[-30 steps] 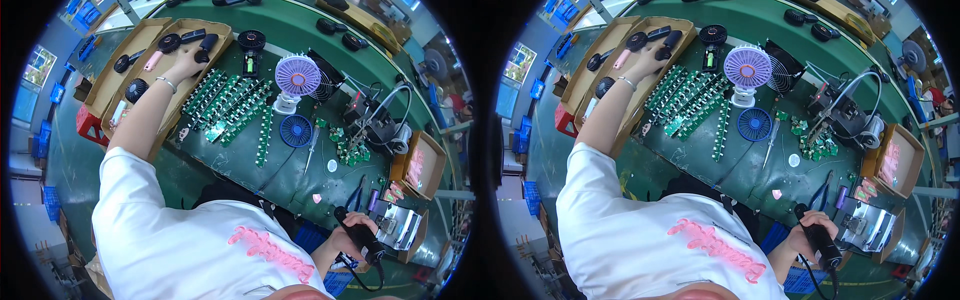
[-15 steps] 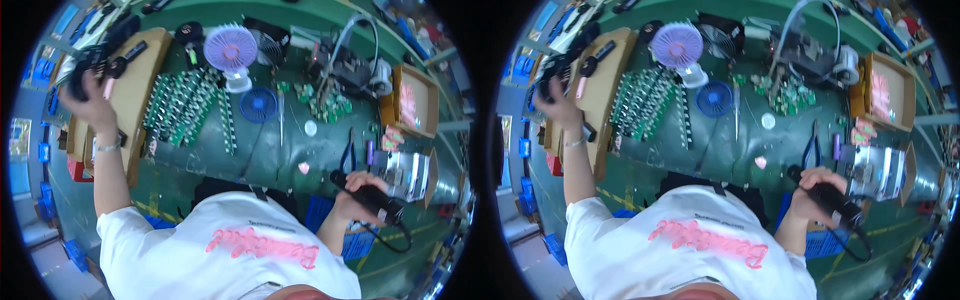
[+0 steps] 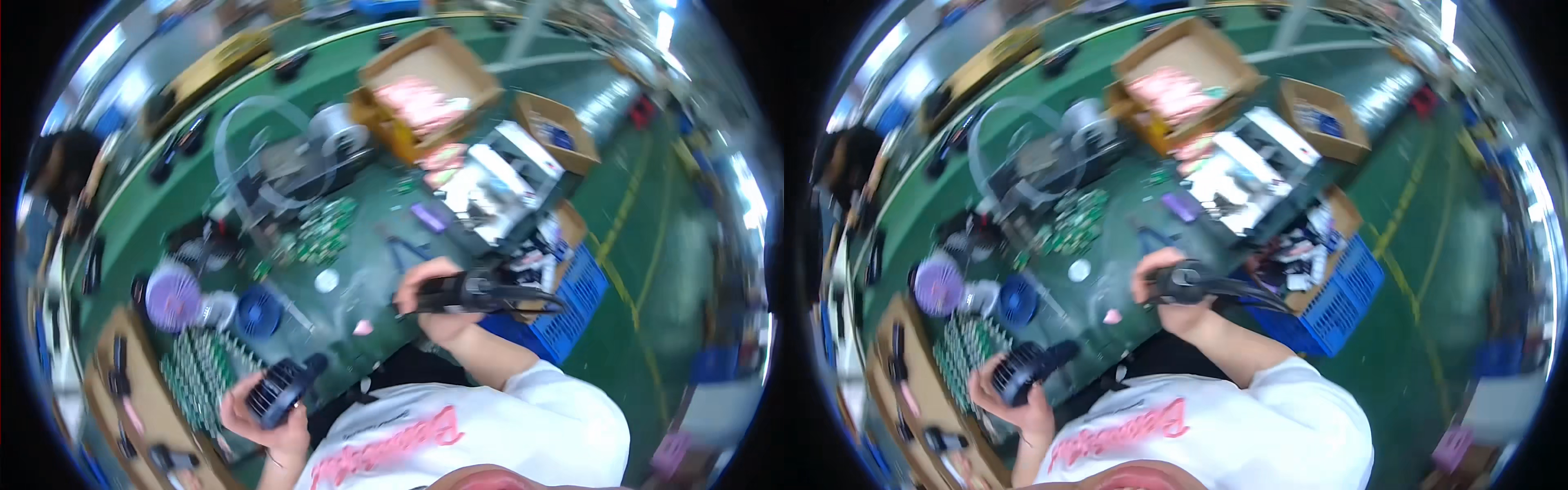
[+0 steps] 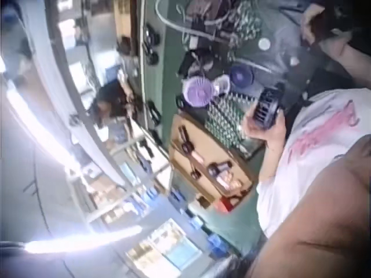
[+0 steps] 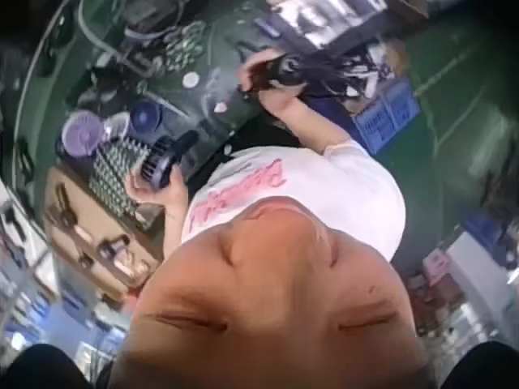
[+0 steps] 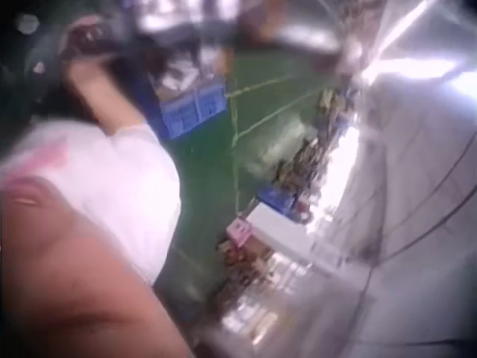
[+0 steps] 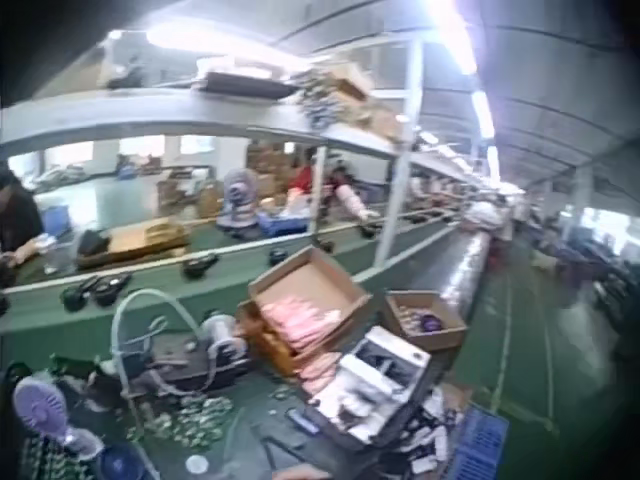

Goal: The person assembles portable electric fans by connecting circuit boards to fan components, inserting them into handles, and driving screws using an electric screwdriver. The person attaches fan grilles, tests the fans, and places the assembled fans into a box.

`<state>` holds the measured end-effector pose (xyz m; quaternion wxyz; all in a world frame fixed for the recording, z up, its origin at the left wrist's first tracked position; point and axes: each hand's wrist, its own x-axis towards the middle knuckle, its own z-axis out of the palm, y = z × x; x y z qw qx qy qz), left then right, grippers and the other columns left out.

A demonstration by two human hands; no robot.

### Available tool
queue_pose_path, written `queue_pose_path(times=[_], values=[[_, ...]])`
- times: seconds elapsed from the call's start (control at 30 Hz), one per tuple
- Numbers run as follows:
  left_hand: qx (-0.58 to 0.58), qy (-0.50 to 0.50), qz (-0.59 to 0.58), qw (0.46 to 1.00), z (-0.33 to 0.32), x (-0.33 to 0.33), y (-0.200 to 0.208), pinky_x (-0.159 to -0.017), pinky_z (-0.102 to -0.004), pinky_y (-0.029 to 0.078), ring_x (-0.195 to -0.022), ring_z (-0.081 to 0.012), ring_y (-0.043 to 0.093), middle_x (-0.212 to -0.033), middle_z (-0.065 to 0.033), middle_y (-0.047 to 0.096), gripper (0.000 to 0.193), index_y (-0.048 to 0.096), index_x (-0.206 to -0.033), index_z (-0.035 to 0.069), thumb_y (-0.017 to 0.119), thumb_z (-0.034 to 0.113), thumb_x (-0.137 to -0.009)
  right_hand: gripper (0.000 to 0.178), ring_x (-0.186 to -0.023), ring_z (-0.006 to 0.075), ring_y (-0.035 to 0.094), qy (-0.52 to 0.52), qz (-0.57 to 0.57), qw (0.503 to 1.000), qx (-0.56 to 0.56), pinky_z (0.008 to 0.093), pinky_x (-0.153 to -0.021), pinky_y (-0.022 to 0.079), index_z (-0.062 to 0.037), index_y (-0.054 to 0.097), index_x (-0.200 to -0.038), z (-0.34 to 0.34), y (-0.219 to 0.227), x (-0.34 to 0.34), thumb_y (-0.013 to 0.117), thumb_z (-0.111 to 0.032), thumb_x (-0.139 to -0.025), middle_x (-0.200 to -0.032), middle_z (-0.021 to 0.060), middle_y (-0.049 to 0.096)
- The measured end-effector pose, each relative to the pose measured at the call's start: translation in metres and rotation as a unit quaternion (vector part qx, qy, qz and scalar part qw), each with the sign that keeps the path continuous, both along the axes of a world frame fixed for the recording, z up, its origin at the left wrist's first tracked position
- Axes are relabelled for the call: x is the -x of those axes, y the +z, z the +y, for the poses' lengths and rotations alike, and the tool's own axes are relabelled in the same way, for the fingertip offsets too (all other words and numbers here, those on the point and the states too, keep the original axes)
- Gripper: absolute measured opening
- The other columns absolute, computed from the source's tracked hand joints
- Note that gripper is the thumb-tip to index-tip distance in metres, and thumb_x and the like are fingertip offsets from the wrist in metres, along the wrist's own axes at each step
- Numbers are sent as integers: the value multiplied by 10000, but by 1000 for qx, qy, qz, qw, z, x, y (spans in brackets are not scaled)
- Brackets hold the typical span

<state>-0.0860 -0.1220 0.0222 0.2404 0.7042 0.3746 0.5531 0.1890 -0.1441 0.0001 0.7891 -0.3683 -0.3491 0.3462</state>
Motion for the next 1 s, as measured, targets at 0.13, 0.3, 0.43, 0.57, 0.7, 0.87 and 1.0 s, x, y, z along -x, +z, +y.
queue_pose_path(times=[0.13,0.3,0.43,0.57,0.7,0.87,1.0], values=[[418,-108,-90,898,-13,-21,-44,-976,-325,409,-1057,-192,551,-1121,-73,585,405,519,-1211,12,653,39,-830,942,-544,156,532,47,-15,999,-6,263,-537,425,-5,543,-946,-1,4,-2,321,-892,-718,-657,102,570],[318,-186,-161,916,-11,-36,-36,-874,-349,483,-932,-203,580,-1086,-140,575,325,457,-1182,-9,548,178,-933,594,-581,135,522,48,-67,995,-53,263,-567,410,-23,544,-975,-8,-2,-7,476,-605,-883,-668,87,576],[344,-142,-267,889,-13,-40,-19,-821,-381,503,-898,-239,590,-1057,-162,574,382,363,-1287,14,416,262,-1002,800,-573,124,578,22,-142,989,-40,248,-528,452,4,560,-921,-10,4,-2,378,-770,-830,-674,49,595],[425,-163,-211,865,-8,-45,8,-726,-339,522,-828,-222,615,-1044,-146,588,388,384,-1302,13,381,271,-1013,666,-611,149,603,13,-160,987,-15,264,-559,457,-1,582,-896,-11,6,0,453,-655,-882,-709,61,598],[412,-190,-228,862,-15,-54,8,-700,-334,536,-824,-221,631,-1056,-157,592,407,386,-1306,7,422,259,-989,634,-647,167,609,23,-192,981,-5,273,-584,449,3,592,-899,-6,9,1,470,-620,-893,-737,69,604],[434,-181,-256,844,-12,-54,3,-674,-359,539,-809,-275,640,-1079,-222,581,426,374,-1290,13,479,211,-927,804,-616,150,570,12,-208,978,5,281,-546,421,21,568,-910,-1,11,-1,365,-754,-842,-704,65,581],[419,-178,-266,850,-11,-54,3,-654,-344,539,-785,-279,647,-1068,-240,594,424,379,-1281,9,482,209,-921,517,-573,137,566,17,-205,977,-47,270,-547,436,-6,561,-948,4,9,-3,450,-511,-944,-651,61,595]])
